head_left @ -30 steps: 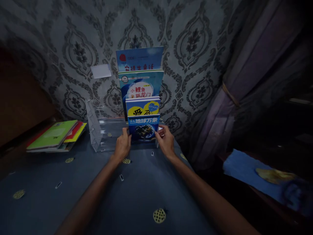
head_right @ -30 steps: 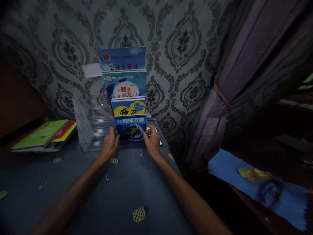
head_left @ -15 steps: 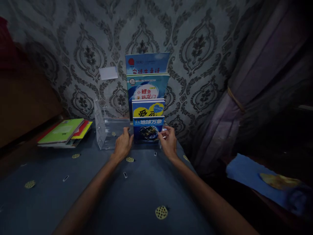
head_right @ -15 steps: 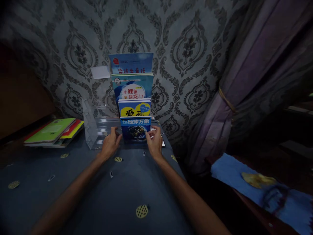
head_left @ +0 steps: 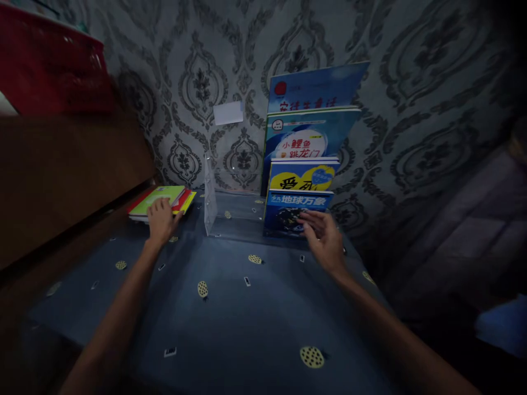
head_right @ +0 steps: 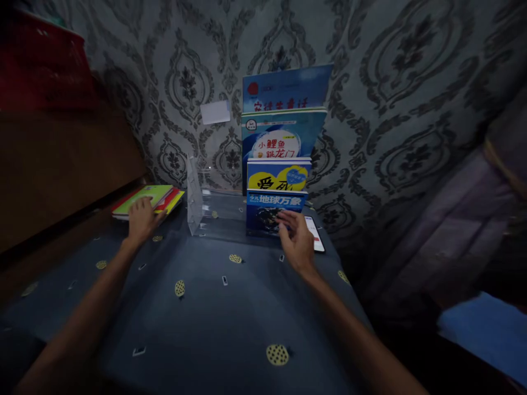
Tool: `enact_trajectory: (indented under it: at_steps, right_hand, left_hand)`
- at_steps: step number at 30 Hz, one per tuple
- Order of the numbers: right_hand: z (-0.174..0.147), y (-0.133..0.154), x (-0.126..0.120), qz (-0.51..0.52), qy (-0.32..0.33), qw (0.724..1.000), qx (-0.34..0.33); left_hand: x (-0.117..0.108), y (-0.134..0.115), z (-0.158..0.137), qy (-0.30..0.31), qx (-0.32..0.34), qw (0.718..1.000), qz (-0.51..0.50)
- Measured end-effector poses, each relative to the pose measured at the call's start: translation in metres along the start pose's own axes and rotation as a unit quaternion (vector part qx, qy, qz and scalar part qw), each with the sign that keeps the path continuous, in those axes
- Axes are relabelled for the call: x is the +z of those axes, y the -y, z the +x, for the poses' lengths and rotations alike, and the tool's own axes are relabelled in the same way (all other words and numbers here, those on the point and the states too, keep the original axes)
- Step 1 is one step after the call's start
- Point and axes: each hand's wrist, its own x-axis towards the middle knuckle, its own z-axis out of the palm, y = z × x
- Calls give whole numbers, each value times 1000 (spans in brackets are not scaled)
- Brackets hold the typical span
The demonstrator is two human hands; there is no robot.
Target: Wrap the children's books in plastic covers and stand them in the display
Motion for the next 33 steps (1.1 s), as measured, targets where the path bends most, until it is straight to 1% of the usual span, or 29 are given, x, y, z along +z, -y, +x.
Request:
enact_trajectory:
  at_steps: [2,4,6,8,12,17,22,26,30,33]
  right_hand:
    - [-1,4,6,-14,18,1000,-18]
    - [-3,6,10,-25,27,999,-26]
    - [-5,7,14,-28,38,999,-27]
    - [-8,7,16,-31,51,998,-26]
    - [-14,6,17,-41,53,998,-21]
    - [-20,5,18,-48,59,997,-19]
    - [-27,8,13,-53,58,997,-13]
    - [-34,10,8,-54,64,996,-16]
    - [-41,10,6,-55,63,996,-13]
    - [-48,11,6,-56,73,996,-2]
  left_hand:
    - [-2,26,5,41,-30,997,63]
    - [-2,44,6,95,-34,991,87]
    - [-2,54,4,126,-26,988,90]
    - [-3,59,3,129,-16,987,94]
    - [-9,56,1,133,-4,984,116]
    - [-17,47,6,153,-15,976,154]
    - [-23,39,13,169,-13,971,169]
    - [-34,36,14,168,-11,969,183]
    - [-46,29,3,164,5,967,193]
    - [-55,21,-14,158,23,968,194]
